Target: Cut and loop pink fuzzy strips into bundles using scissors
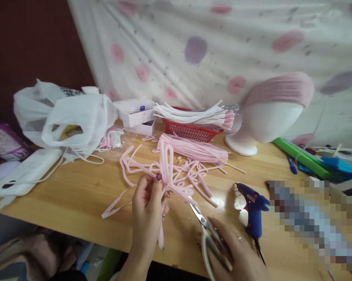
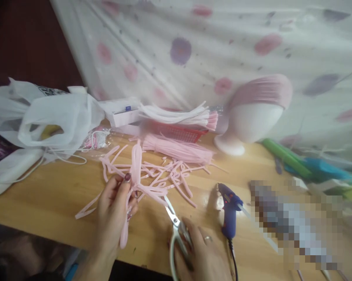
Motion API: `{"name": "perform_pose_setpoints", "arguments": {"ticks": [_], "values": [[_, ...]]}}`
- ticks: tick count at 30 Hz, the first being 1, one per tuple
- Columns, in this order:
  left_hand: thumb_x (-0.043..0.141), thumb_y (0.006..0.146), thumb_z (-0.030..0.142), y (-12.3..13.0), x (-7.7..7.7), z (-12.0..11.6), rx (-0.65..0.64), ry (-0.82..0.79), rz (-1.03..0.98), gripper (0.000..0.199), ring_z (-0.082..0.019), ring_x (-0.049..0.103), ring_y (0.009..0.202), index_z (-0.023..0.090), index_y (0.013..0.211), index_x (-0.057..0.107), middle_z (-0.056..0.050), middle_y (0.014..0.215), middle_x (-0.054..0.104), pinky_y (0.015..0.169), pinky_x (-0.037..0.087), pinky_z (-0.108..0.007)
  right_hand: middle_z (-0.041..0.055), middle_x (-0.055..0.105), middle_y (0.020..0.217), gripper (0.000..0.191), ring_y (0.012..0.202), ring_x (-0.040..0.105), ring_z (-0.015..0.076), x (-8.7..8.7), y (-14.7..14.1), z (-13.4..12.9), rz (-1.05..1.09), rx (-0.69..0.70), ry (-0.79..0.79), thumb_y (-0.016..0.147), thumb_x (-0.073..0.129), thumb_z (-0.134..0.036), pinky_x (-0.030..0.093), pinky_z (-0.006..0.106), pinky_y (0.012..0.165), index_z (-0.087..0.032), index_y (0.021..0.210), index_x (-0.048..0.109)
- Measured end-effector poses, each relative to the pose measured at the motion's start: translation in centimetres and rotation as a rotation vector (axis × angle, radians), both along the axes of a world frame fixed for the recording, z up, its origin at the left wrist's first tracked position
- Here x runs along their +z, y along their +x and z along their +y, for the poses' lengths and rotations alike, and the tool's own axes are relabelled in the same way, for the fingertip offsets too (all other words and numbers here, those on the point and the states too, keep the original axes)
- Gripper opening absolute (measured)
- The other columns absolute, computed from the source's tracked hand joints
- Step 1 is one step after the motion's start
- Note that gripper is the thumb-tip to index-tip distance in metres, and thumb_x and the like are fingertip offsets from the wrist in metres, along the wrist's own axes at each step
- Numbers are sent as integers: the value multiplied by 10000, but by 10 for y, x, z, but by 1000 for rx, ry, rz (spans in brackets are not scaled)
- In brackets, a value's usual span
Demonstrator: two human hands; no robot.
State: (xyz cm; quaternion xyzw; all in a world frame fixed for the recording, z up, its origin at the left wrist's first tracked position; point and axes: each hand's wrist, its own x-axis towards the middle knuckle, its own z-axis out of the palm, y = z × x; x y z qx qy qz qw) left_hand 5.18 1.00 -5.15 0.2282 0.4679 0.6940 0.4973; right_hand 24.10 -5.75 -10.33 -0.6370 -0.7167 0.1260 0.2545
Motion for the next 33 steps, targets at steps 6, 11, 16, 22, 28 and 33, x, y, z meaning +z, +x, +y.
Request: {"name": "perform_pose_setpoints", "arguments": {"ticks": [6, 11, 16, 22, 28, 33], "values": [[838, 751, 543, 3, 6, -11, -45, 1, -15, 452, -13, 370, 418, 188, 741, 558, 85, 551, 538, 396, 287, -92, 115, 781, 1185, 306, 973, 783, 315, 14, 20, 14, -265, 189, 61, 1013, 519, -290, 656, 422, 806, -253, 1225, 736], [871, 724, 509, 9, 9, -24, -199, -45, 3, 444, -23, 377, 413, 201, 790, 558, 87, 519, 558, 389, 278, -94, 95, 737, 1233, 280, 1095, 727, 264, 54, -9, 7, 97, 123, 129, 1037, 504, -302, 613, 344, 885, -268, 1283, 633], [844, 744, 562, 11, 6, -36, -426, -59, -20, 466, -25, 418, 417, 204, 819, 557, 71, 598, 598, 388, 322, -113, 4, 667, 842, 120, 723, 637, 167, 67, -47, 9, 429, 291, 32, 1028, 500, -222, 530, 220, 665, -246, 995, 613], [746, 848, 555, -5, 0, -38, -695, -65, 203, 398, -17, 327, 397, 206, 781, 567, 83, 635, 532, 387, 289, -159, -29, 540, 765, 172, 692, 531, 163, 63, -54, 10, 560, 299, -55, 1038, 429, -191, 473, 236, 695, -253, 915, 532], [717, 895, 382, -22, 0, -35, -747, 99, 607, 335, -100, 481, 580, 200, 654, 573, 51, 604, 535, 547, 375, -203, -38, 530, 701, 244, 619, 507, 144, 61, -44, 3, 547, 317, -241, 1059, 377, -217, 400, 239, 588, -244, 833, 467], [708, 893, 333, -35, 6, -36, -896, 69, 730, 312, -102, 519, 572, 204, 638, 583, 61, 598, 559, 553, 391, -210, -10, 596, 678, 314, 583, 552, 125, 63, -31, 3, 546, 415, -423, 1074, 366, -282, 420, 227, 572, -210, 811, 521]]}}
